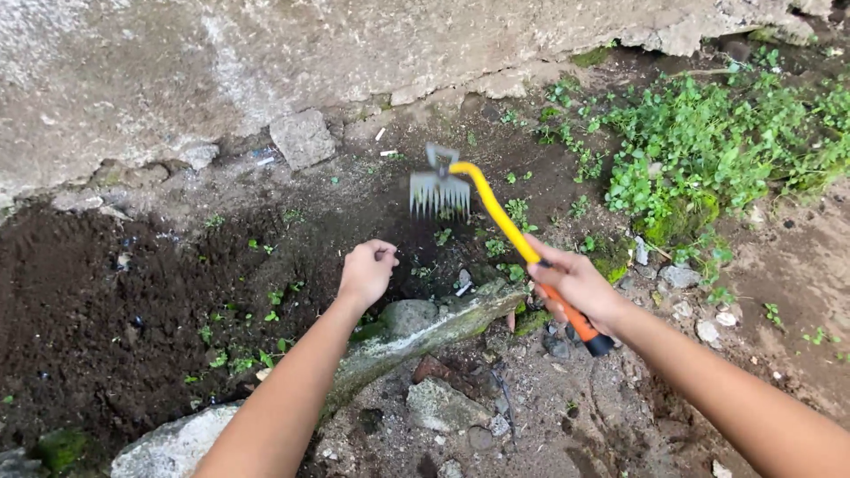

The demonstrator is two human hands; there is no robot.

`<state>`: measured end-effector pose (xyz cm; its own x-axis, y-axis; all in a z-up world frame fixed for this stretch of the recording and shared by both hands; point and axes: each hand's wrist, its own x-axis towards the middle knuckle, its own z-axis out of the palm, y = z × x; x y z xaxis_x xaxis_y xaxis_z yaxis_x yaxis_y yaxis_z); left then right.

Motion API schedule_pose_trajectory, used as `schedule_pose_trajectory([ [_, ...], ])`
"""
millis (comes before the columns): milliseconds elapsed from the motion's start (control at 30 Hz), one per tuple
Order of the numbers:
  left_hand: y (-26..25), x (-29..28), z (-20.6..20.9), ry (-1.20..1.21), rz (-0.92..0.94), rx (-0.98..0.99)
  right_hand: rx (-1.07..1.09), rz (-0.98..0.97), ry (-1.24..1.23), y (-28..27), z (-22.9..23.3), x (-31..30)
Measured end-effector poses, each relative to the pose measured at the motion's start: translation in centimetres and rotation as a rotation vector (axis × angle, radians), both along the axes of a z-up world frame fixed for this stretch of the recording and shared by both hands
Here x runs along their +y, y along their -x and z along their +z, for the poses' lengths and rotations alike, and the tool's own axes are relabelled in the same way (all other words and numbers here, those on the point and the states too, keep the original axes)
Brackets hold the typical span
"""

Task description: The person is weeding an outdoor area next to a building wall using a hand rake and their hands, collecting weeds into a bucket.

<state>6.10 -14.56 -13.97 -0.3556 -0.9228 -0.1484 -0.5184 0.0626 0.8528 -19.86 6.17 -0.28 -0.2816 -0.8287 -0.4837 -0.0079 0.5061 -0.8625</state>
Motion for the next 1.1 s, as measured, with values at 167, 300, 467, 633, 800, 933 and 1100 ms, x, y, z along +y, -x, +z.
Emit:
schedule_pose_trajectory([
  [167,1.5,0.6,-0.3,-0.054,-0.024,0.066,0.062,0.027,0.129,-0.3,-1.5,-5.7],
  [300,1.4,0.5,-0.9,-0.059,-0.027,0.082,0.174,0.05,0.088,-2.0,-5.3,-10.9],
  [467,0.1,0.7,0.3,-0.061,-0.005,0.077,0.185,0.081,0.017,-4.2,-5.6,-9.9],
  [633,-1.5,-0.1,0.7,-0.021,0.02,0.05,0.131,0.132,-0.08,-2.3,-1.8,-6.2],
  [800,-1.3,-0.8,1.0,-0.037,0.065,0.086,-0.146,0.151,-0.106,-0.6,-0.8,-3.0],
  [933,-1.5,-0.6,3.0,-0.019,0.103,0.207,-0.205,0.095,-0.041,-1.0,0.3,-3.4],
  [1100,-3.2,-0.3,4.2,0.117,0.204,0.243,0.636,0.251,0.146,0.0,-4.0,-8.8],
])
